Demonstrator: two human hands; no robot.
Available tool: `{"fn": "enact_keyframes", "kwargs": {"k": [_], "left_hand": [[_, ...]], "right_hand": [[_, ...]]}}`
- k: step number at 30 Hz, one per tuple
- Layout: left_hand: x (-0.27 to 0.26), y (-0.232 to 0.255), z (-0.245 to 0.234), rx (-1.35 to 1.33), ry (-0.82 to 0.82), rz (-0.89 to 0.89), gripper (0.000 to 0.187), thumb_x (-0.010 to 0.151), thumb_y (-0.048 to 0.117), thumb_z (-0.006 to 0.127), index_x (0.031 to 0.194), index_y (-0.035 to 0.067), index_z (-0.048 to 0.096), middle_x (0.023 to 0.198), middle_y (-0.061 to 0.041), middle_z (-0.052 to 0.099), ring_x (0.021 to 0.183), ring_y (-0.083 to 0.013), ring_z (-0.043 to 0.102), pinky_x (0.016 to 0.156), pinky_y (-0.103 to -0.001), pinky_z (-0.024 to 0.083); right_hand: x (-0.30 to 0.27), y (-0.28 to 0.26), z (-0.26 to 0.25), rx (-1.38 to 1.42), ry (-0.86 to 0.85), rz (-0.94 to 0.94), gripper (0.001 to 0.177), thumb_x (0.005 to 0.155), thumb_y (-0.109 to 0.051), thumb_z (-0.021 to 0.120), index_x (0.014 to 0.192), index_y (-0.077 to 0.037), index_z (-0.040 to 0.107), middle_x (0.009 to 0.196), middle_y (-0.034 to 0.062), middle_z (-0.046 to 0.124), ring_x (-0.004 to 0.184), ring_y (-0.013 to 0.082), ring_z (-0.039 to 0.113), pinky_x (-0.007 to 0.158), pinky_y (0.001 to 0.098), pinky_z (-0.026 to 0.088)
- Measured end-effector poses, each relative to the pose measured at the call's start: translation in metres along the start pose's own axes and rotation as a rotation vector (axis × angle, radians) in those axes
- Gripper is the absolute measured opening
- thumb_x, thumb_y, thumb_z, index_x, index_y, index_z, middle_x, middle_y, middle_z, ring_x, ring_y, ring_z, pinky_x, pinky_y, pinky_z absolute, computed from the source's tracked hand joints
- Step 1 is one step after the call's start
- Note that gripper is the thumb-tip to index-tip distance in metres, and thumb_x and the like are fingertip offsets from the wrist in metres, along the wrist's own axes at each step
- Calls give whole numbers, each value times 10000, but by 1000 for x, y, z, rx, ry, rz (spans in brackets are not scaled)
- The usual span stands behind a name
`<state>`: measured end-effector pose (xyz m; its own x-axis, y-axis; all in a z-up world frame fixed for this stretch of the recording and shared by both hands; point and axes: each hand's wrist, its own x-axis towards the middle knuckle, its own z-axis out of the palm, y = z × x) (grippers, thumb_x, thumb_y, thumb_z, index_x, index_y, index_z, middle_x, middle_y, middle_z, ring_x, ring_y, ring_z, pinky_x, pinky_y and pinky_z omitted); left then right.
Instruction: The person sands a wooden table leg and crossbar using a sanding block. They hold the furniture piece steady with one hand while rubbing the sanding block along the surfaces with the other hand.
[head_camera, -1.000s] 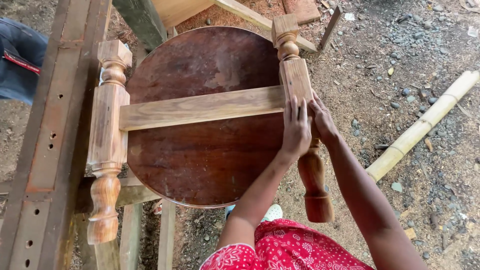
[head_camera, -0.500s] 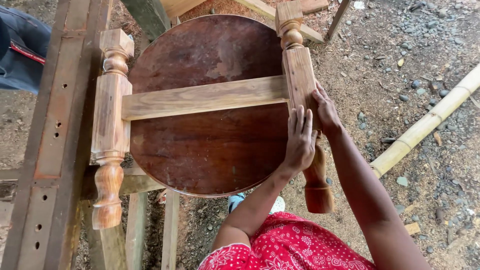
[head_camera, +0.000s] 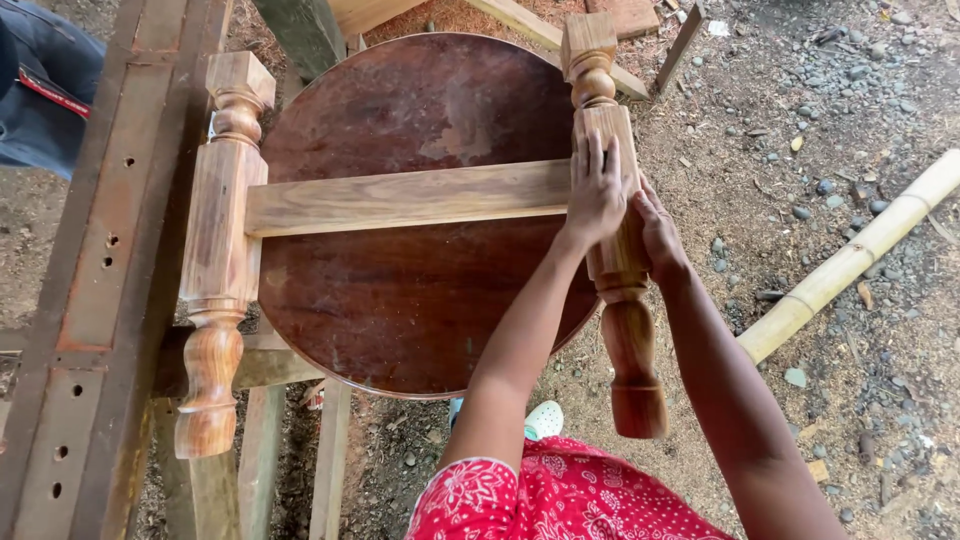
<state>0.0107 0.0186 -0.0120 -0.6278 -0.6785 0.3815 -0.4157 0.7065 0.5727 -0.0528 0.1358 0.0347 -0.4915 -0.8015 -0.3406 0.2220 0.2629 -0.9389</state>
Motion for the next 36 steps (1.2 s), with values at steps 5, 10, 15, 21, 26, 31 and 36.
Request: {"fn": "enact_keyframes", "kwargs": {"k": [5,10,15,21,26,31,36], "left_hand": [[64,-27,5,142,-57,-66,714,1078,398,424,1616,-10,194,1690,-319,37,1580,-477,28,1294,-555,113],[112,-62,34,33,39,-40,688,1095,392,413,1622,18,178,1673,-318,37,1553,-494,45,1274,-576,105],[92,-53,28,-46,65,-49,663,1110,375,371,1624,-3,192,1683,-297,66,1562,-487,79,1277,-581,120],[-46,35,-28,-126,129,-1,615,1107,309,381,1590,-57,277,1709,-293,131,1609,-453,133,1324,-563,132],[-128,77,-56,-314,45,8,629,1127,265,378,1624,-77,202,1723,-320,111,1628,-468,83,1339,-559,86],[-138,83,-74,-283,-37,59,660,1090,255,413,1612,-88,202,1698,-349,104,1607,-475,60,1310,-558,59],[-83,49,-49,-22,-87,112,683,1059,272,440,1602,-86,232,1696,-326,144,1609,-457,87,1340,-540,74]], "right_hand": [[-11,-16,9,-182,150,65,524,1045,-421,433,1567,-424,379,1631,20,434,1391,261,492,1117,505,446],[-17,-27,15,-208,167,111,523,1040,-415,415,1559,-434,361,1634,0,424,1398,264,479,1115,534,423],[0,-5,1,-204,143,52,535,1039,-403,427,1570,-386,368,1645,11,411,1428,252,448,1139,523,387],[7,2,0,50,8,-21,563,1046,-353,453,1594,-258,362,1620,111,436,1398,249,498,1150,420,429],[15,19,-10,139,-26,-92,546,1069,-300,458,1604,-234,369,1624,106,429,1421,222,468,1163,352,414],[7,10,-4,65,1,-96,546,1071,-329,438,1606,-243,366,1643,101,406,1446,219,445,1169,345,406],[-16,-16,10,51,1,-7,554,1055,-352,397,1598,-265,332,1632,111,394,1414,246,465,1133,381,446]]}}
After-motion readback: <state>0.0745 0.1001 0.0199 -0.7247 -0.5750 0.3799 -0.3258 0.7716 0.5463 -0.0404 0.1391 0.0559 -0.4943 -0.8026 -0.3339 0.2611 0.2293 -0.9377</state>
